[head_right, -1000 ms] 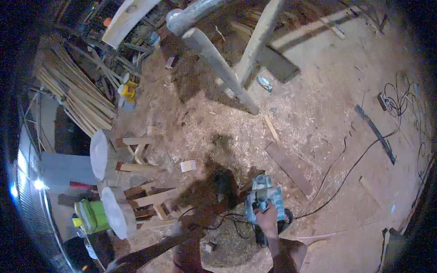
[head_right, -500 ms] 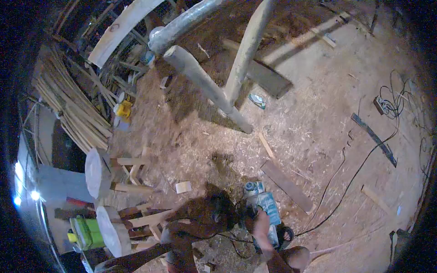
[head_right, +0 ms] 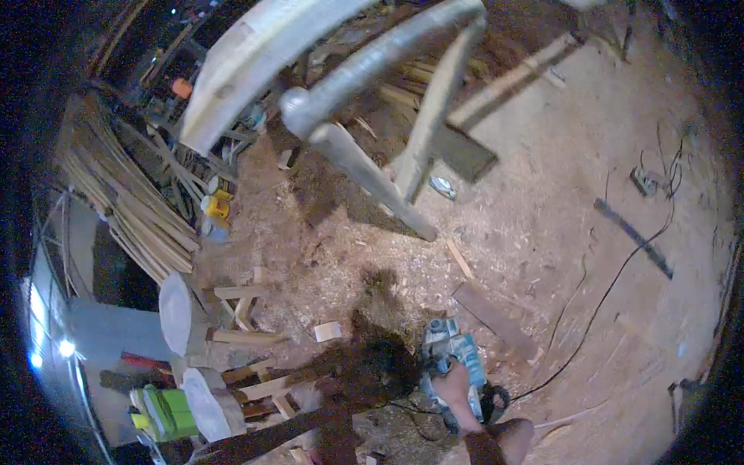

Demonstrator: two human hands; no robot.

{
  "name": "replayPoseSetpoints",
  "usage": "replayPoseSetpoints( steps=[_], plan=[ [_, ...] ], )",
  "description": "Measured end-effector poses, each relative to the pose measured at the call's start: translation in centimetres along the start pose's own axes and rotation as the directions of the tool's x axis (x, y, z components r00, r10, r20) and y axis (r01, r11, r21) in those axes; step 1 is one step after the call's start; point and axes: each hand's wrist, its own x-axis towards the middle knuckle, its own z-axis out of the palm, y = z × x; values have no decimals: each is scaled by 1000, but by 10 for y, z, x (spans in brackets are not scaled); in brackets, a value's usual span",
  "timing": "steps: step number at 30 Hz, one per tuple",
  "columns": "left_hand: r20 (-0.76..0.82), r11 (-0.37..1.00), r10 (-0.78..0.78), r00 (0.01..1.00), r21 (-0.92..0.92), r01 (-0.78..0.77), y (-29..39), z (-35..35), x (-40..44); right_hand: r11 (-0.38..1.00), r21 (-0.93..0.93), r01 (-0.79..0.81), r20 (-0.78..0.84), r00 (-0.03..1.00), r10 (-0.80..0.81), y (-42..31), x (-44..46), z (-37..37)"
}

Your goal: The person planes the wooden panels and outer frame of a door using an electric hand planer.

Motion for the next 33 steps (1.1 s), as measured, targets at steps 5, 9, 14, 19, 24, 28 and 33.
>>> replayPoseSetpoints(
  steps=[5,9,14,19,24,28,33],
  plan=[
    [92,992,-77,993,-90,85,30,-19,-1,961,-243,-134,31,989,146,-105,-48,-10],
    [163,968,-176,971,-152,201,55,-64,-35,988,-105,-112,102,987,123,-284,-113,-59],
    [193,919,-307,932,-196,343,81,-143,-83,985,-134,111,-7,994,-113,-535,-186,-110],
    [52,911,-365,930,-186,368,85,-202,-68,968,-217,123,9,992,-124,-667,-153,-121],
    [-167,937,-339,926,-148,316,69,-226,-16,978,-164,128,-18,991,-133,-689,-48,-100],
    [-164,851,-521,838,-18,525,85,-242,-21,979,-146,140,87,988,-128,-693,-3,-101],
    [-169,788,-598,784,55,613,86,-216,-44,988,-138,74,117,991,-58,-724,21,-76]
  ],
)
